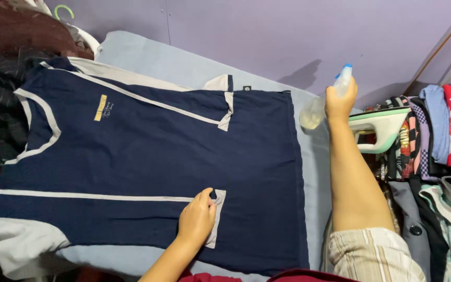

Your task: The recorder irons a blue and grey shirt on a padded surface using an iron and spray bottle.

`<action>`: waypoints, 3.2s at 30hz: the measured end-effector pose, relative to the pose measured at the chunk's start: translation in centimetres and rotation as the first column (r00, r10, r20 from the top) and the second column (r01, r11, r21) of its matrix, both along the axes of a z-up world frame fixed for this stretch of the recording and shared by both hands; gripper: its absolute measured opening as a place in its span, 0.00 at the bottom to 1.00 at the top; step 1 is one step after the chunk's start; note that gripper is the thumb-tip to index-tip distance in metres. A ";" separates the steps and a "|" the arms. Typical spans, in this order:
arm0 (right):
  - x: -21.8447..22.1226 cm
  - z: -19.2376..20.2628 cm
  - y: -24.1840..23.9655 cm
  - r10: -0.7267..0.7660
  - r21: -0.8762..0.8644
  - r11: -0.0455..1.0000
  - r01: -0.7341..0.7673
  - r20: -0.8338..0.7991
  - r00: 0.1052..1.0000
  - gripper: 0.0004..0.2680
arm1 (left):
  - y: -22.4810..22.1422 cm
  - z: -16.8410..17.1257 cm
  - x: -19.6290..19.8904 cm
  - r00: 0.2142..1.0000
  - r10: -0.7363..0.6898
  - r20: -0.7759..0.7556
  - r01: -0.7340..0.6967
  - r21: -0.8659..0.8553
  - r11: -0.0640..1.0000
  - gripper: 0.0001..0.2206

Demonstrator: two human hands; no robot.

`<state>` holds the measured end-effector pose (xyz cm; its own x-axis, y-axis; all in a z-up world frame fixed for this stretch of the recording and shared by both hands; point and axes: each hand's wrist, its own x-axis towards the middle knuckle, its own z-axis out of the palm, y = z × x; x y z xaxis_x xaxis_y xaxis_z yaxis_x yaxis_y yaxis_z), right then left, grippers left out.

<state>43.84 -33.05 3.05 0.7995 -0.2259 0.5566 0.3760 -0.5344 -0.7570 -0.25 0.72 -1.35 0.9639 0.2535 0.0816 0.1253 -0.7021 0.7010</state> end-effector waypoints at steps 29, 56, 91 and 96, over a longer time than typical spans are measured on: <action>-51.6 10.3 2.6 0.429 -0.020 0.858 -0.514 -0.524 0.736 0.11 | 3.7 2.6 -10.8 0.927 -0.214 0.309 0.130 0.268 0.955 0.18; -55.6 8.4 -3.2 -0.157 -0.313 0.950 -0.009 -0.501 0.851 0.08 | 5.4 5.4 -14.8 0.791 -0.434 -0.431 0.287 -0.364 0.886 0.09; -0.7 -4.6 -1.3 0.064 0.117 0.989 -0.088 0.192 0.979 0.24 | 0.6 -0.2 -8.6 0.987 -0.043 0.152 0.029 0.093 0.995 0.07; -12.1 -10.2 -4.9 -0.197 0.338 0.928 0.158 0.084 0.977 0.15 | 0.6 0.6 -8.6 0.990 -0.058 0.132 0.046 0.099 0.994 0.06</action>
<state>31.77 -37.92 -7.16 0.6645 -0.5438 0.5125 0.3922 -0.3299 -0.8587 -8.82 1.34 -0.78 0.9542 0.1881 0.2327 -0.0040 -0.7695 0.6387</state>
